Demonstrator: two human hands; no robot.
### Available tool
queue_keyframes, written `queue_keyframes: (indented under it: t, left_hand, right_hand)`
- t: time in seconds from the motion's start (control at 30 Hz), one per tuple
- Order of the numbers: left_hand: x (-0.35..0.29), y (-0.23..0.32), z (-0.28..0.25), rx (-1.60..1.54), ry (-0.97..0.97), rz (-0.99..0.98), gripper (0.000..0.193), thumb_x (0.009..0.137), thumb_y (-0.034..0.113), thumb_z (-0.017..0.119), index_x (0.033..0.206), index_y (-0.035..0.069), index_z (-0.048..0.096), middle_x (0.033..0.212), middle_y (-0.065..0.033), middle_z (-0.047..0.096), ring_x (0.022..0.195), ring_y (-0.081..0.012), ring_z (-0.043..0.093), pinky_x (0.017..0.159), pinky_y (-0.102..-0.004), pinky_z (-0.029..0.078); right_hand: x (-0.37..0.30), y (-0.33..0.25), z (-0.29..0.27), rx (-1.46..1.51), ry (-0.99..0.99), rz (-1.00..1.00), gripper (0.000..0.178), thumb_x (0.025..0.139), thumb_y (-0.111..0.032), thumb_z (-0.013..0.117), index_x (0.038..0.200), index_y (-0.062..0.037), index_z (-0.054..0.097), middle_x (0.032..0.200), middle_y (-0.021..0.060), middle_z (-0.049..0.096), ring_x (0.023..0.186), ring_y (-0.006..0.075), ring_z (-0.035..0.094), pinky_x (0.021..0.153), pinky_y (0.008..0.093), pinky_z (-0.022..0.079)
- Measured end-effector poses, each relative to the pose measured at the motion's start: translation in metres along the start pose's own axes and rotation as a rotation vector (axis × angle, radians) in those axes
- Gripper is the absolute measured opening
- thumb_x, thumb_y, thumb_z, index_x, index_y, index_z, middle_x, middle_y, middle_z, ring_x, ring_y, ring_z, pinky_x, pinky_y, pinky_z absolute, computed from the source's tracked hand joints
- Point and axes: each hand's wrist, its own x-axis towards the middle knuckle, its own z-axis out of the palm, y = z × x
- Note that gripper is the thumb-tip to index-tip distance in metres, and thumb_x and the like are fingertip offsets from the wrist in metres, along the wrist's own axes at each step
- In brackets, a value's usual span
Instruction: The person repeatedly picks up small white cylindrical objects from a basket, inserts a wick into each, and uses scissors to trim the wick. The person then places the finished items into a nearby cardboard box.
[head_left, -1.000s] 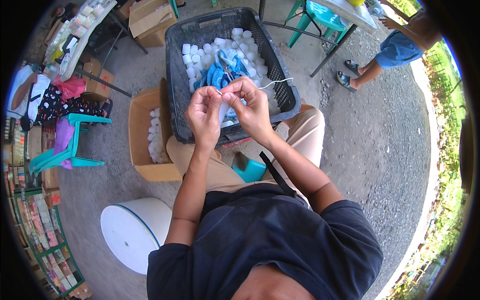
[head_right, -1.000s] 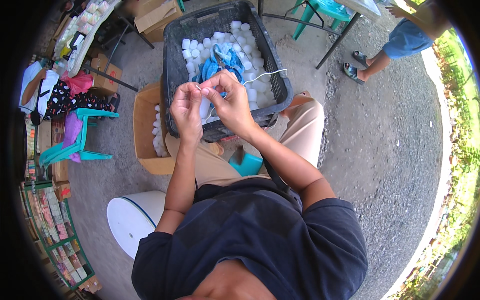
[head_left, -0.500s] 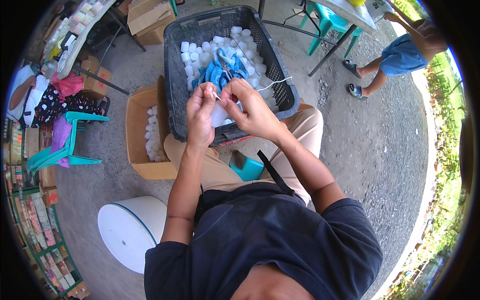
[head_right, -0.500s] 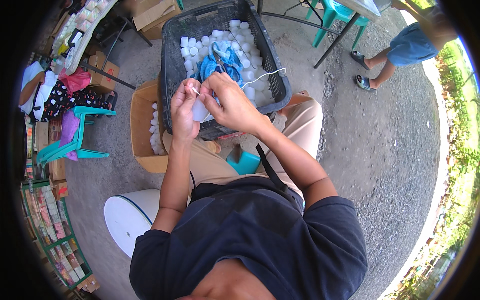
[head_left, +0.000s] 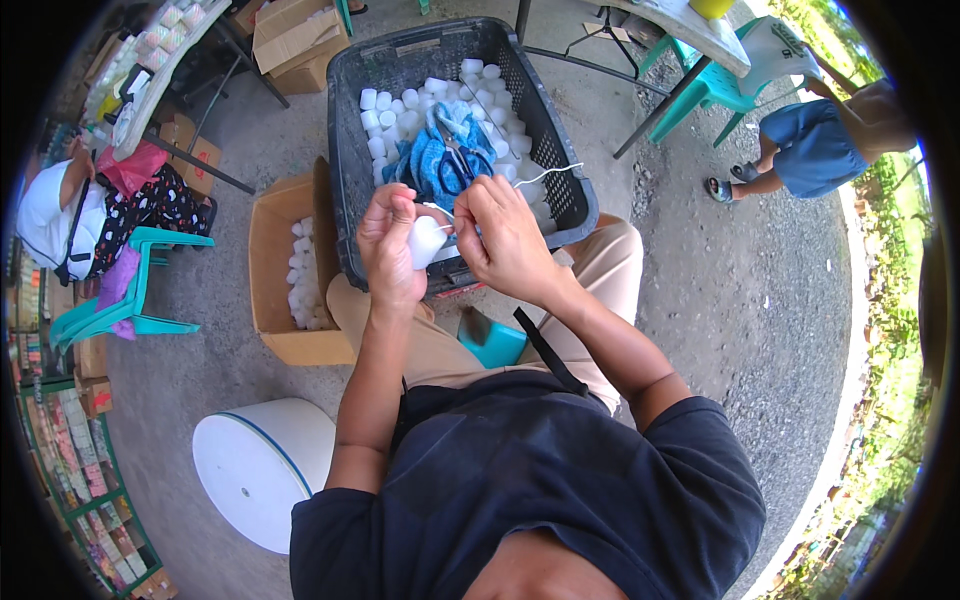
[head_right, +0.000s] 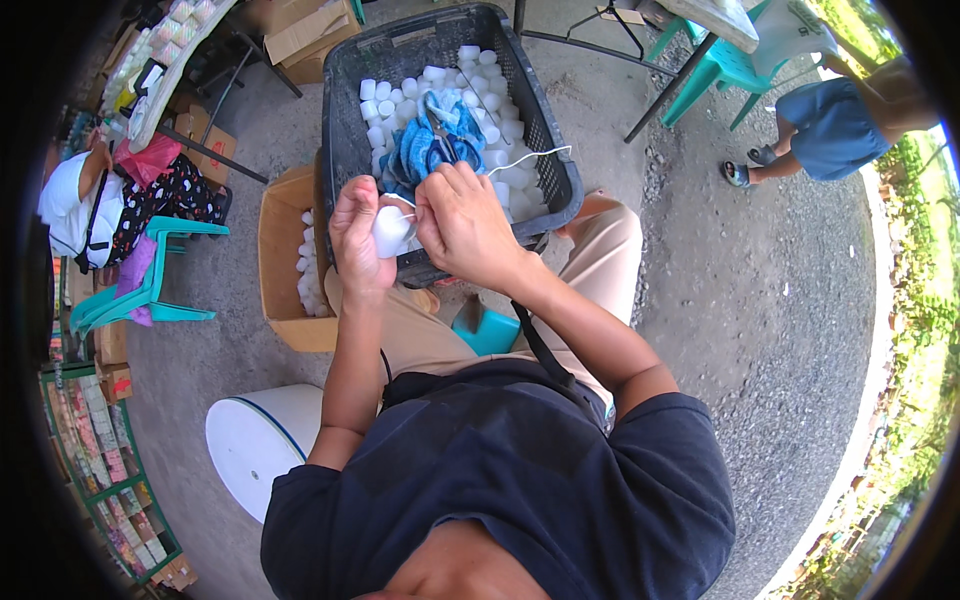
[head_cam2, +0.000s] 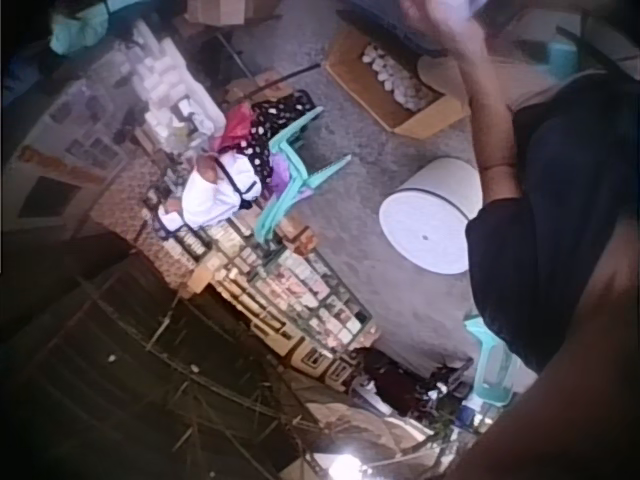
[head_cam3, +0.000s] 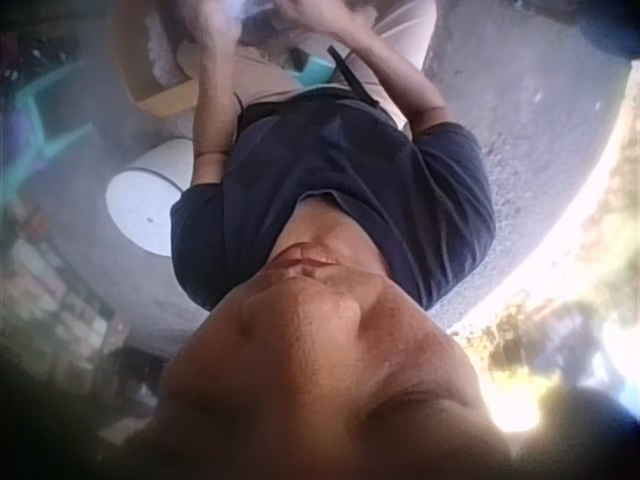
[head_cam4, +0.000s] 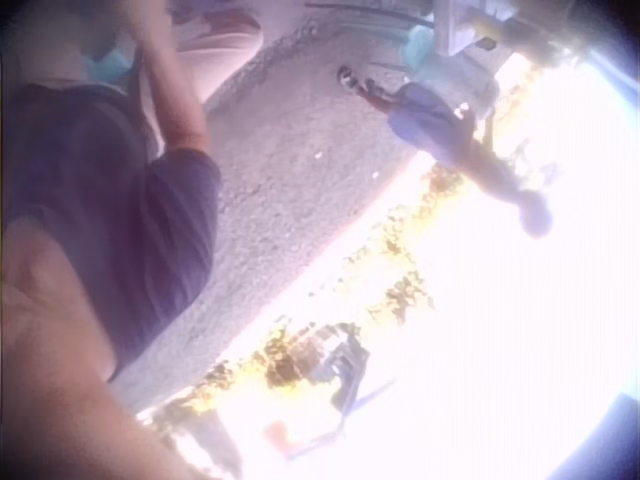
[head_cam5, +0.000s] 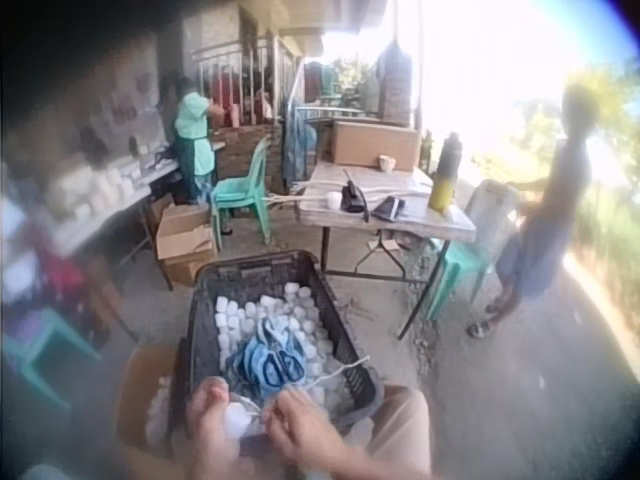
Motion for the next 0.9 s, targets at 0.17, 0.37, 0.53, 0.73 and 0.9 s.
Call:
queue_keyframes:
  t: [0.17,0.37,0.53,0.73,0.9]
  left_hand:
    - [0.014,-0.003,-0.014,-0.051,0.276,0.033,0.05,0.099,0.042,0.043,0.122,-0.002,0.048,0.112,-0.0159,0.057,0.095,-0.0237,0.063,0.08,-0.0332,0.05]
    - [0.004,-0.003,-0.02,0.192,-0.011,-0.153,0.059,0.099,0.045,0.037,0.133,-0.004,0.037,0.13,-0.0233,0.051,0.124,-0.0306,0.049,0.105,-0.0396,0.037]
    - [0.014,0.017,-0.087,-0.257,0.163,-0.196,0.044,0.097,0.034,0.05,0.125,0.001,0.044,0.128,-0.0245,0.052,0.113,-0.0313,0.057,0.098,-0.0438,0.047]
    - [0.004,0.049,-0.068,0.023,-0.027,-0.095,0.051,0.093,0.029,0.059,0.133,0.001,0.044,0.129,-0.0216,0.052,0.102,-0.0218,0.06,0.095,-0.0343,0.048]
    - [0.003,0.039,-0.035,0.592,-0.166,0.004,0.049,0.091,0.034,0.062,0.125,0.0,0.052,0.1,-0.0094,0.063,0.084,-0.0092,0.058,0.076,-0.0237,0.047]
  right_hand:
    - [-0.006,0.012,0.04,0.215,0.107,-0.034,0.023,0.089,-0.021,0.059,0.093,0.002,0.055,0.092,0.0176,0.059,0.091,0.0335,0.056,0.076,0.0435,0.042]
    - [0.001,0.016,0.052,-0.107,-0.115,0.068,0.025,0.091,-0.027,0.056,0.081,-0.0036,0.055,0.077,0.0147,0.061,0.073,0.0358,0.058,0.071,0.043,0.041]
    - [-0.002,0.021,0.028,-0.283,-0.443,-0.027,0.028,0.092,-0.031,0.055,0.089,-0.0036,0.06,0.078,0.0154,0.063,0.075,0.0332,0.061,0.076,0.0449,0.043]
    - [0.086,0.06,-0.027,0.001,-0.435,0.079,0.036,0.088,-0.035,0.062,0.109,-0.0064,0.065,0.09,0.0146,0.069,0.089,0.0312,0.067,0.086,0.0379,0.05]
    - [0.099,0.129,0.053,-0.614,-0.591,0.326,0.059,0.069,-0.039,0.078,0.108,-0.0005,0.056,0.102,0.0212,0.066,0.096,0.0385,0.065,0.083,0.0446,0.051]
